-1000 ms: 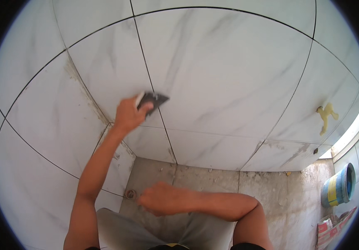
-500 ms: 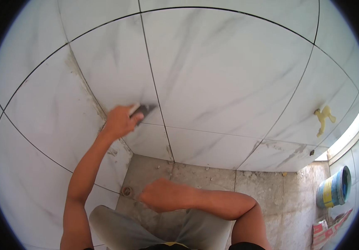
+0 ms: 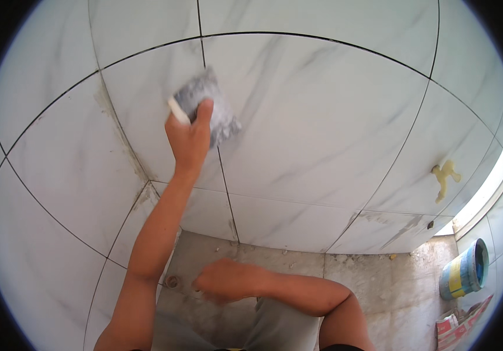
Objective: Applying grout or putty to tile joints on a wall using a spatula.
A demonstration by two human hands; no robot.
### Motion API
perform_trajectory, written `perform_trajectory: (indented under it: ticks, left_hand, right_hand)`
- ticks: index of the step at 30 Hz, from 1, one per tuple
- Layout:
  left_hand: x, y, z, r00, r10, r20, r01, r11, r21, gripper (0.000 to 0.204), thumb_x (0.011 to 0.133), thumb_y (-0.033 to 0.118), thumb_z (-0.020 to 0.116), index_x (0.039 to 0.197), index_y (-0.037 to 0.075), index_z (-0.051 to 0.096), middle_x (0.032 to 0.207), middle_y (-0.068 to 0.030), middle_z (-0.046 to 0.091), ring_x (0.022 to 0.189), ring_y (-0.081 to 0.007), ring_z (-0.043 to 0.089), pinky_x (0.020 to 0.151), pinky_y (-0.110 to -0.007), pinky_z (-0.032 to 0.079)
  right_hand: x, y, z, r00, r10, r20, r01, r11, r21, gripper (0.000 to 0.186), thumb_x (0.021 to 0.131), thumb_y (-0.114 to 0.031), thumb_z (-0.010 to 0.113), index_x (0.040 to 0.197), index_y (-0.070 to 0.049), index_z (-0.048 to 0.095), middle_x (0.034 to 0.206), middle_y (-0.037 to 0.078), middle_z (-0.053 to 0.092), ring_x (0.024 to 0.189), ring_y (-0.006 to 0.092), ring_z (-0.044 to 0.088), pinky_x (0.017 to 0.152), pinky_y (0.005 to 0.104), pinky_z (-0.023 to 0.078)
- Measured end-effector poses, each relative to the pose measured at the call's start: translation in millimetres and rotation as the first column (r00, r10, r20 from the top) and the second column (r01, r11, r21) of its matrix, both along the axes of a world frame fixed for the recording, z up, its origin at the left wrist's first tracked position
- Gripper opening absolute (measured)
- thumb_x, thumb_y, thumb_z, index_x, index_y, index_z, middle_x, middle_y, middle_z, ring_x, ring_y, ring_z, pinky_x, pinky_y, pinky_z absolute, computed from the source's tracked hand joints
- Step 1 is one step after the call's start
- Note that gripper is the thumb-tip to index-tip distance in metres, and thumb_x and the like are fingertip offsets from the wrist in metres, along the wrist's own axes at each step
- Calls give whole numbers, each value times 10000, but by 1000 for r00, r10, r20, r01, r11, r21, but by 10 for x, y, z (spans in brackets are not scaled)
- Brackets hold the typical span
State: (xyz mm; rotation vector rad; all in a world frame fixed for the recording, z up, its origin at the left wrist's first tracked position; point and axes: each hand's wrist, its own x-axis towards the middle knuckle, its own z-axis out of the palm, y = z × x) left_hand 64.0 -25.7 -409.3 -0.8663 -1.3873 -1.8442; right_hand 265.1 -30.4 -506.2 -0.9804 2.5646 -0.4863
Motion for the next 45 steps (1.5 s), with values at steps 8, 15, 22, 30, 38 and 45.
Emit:
perform_trajectory:
  ticks: [8,15,22,30,38,45]
  left_hand:
    - [130,-127,-109,982,-87,171,86,996,11,270,874,205,698,935,-45,617,830,-76,690,747,-172,644,678,-354,506]
    - [147,-121,148,979,-56,195,73,994,-82,253,868,195,703,963,-36,662,825,-68,705,723,-165,631,702,-332,509]
    - [-6,-202,564,994,103,-23,-106,960,-260,269,888,229,676,893,-39,653,738,-109,687,660,-171,622,659,-361,516]
    - [-328,-732,-1924,927,-249,282,307,68,-949,431,853,423,735,1195,164,692,1134,-145,696,1097,-385,619,988,-481,459]
    - [-870,-1317,-1179,981,177,76,-155,960,-234,434,878,414,760,931,-12,699,700,-91,690,629,-167,656,619,-329,525]
    - [-545,-698,-1531,964,260,-58,-265,916,-303,520,871,496,735,829,-16,653,686,-148,689,609,-302,663,631,-410,522]
  right_hand:
    - [64,131,-3,1000,-28,-12,29,999,38,280,945,-253,615,1131,-46,643,1005,153,677,962,365,659,793,465,535]
    - [141,140,19,1000,3,-3,-3,994,-107,275,939,-245,613,1126,-46,638,971,149,665,941,366,658,780,476,529]
    - [12,121,-21,999,33,-6,-33,996,-83,244,939,-253,607,1063,-44,631,948,150,666,911,374,663,752,486,535]
    - [-40,64,-238,1000,-1,-25,0,999,-34,235,918,-237,630,1032,-31,616,913,160,654,896,381,660,734,486,530]
    - [-26,-68,-188,1000,23,21,-23,1000,-10,227,903,-214,643,1027,-26,620,874,156,642,851,371,657,722,478,529]
    - [36,-69,-154,999,-10,30,9,1000,4,219,901,-206,647,1030,-31,621,872,152,639,846,362,656,714,460,528]
